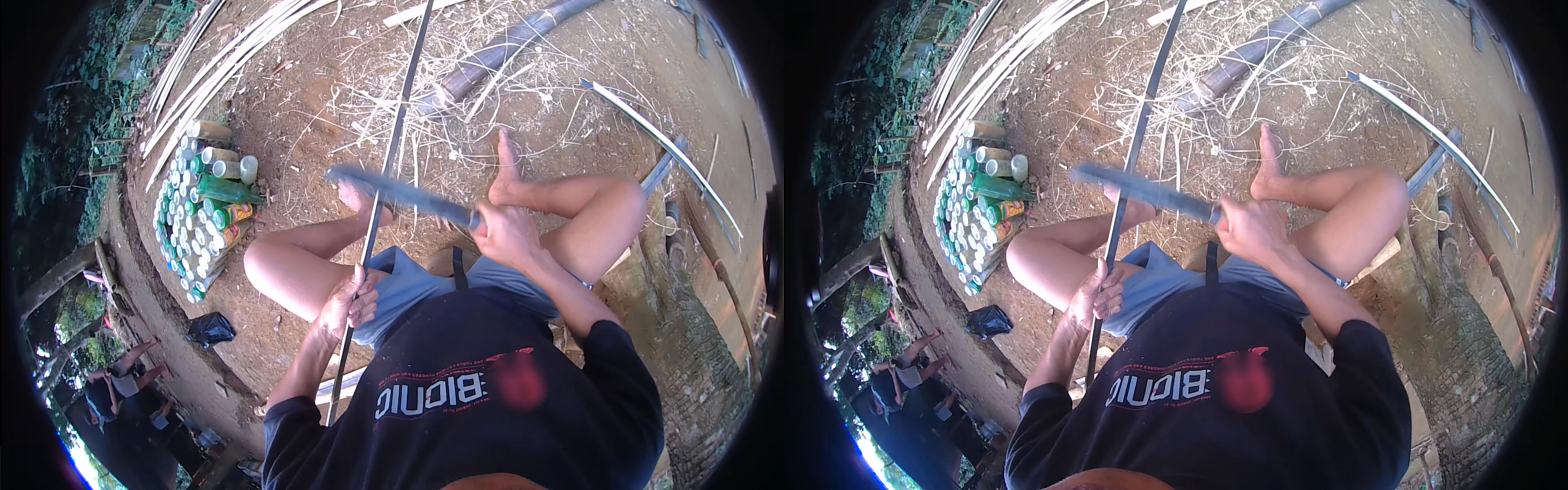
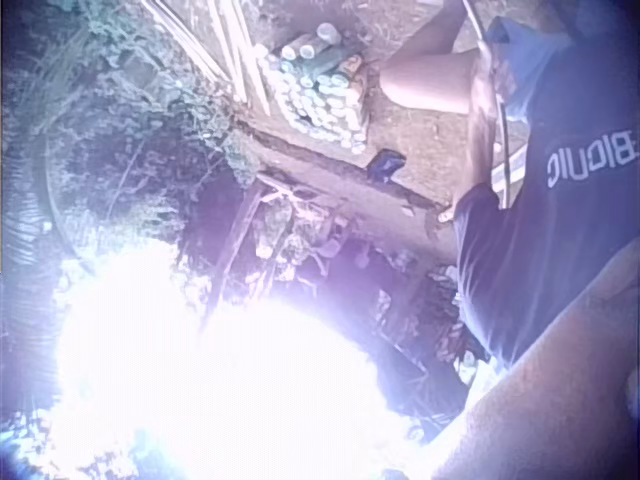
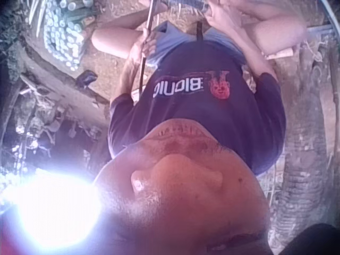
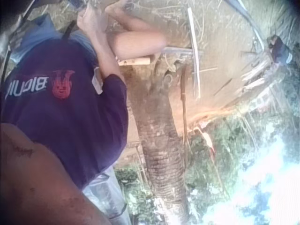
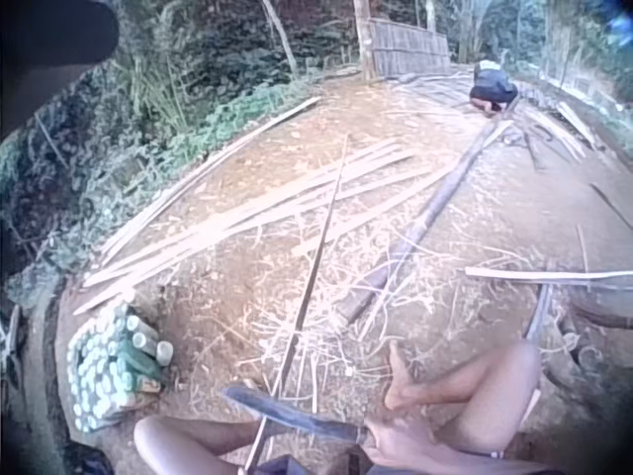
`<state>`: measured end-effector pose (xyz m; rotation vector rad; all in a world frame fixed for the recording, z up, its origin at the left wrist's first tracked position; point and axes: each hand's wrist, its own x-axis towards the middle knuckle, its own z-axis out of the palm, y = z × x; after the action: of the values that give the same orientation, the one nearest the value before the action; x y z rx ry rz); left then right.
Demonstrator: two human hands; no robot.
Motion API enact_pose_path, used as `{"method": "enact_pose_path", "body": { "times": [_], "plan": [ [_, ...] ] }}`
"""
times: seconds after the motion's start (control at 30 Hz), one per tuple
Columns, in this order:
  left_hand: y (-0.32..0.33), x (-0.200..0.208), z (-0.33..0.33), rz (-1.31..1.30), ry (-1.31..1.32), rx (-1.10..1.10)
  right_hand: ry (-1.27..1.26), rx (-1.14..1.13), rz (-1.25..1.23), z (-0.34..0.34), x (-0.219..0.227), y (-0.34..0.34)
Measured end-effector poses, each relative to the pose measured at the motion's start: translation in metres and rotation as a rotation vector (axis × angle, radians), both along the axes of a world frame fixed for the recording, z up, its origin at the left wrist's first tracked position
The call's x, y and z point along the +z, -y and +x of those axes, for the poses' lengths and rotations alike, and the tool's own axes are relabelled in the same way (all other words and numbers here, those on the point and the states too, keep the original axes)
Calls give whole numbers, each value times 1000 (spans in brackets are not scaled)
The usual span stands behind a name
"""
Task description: The person shaves strips of bamboo using a knife while sitting on the ground, periodically rotating the strips to work on different sections.
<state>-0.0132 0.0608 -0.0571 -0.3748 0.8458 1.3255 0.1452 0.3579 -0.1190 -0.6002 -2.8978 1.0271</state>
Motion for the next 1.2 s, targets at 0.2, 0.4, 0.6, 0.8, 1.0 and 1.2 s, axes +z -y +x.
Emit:
{"method": "enact_pose_path", "body": {
  "times": [0.2, 0.4, 0.6, 0.8, 1.0, 1.2],
  "plan": [
    [7, 3, 3, -63, -122, -56, 320, -44, -21, -53, 27, -81],
    [11, -1, -5, -90, -225, -96, 311, 328, 153, -56, 41, -70],
    [14, -3, -3, -180, -312, -131, 162, -24, -19, -69, 9, -97],
    [40, 10, 19, -175, -350, -159, 207, 25, 0, -87, -16, -141],
    [66, 33, 31, -375, -597, -365, 179, 127, 48, -91, -3, -97],
    [109, 48, 48, -455, -675, -536, 326, -204, 74, -143, -13, -204]
  ]
}}
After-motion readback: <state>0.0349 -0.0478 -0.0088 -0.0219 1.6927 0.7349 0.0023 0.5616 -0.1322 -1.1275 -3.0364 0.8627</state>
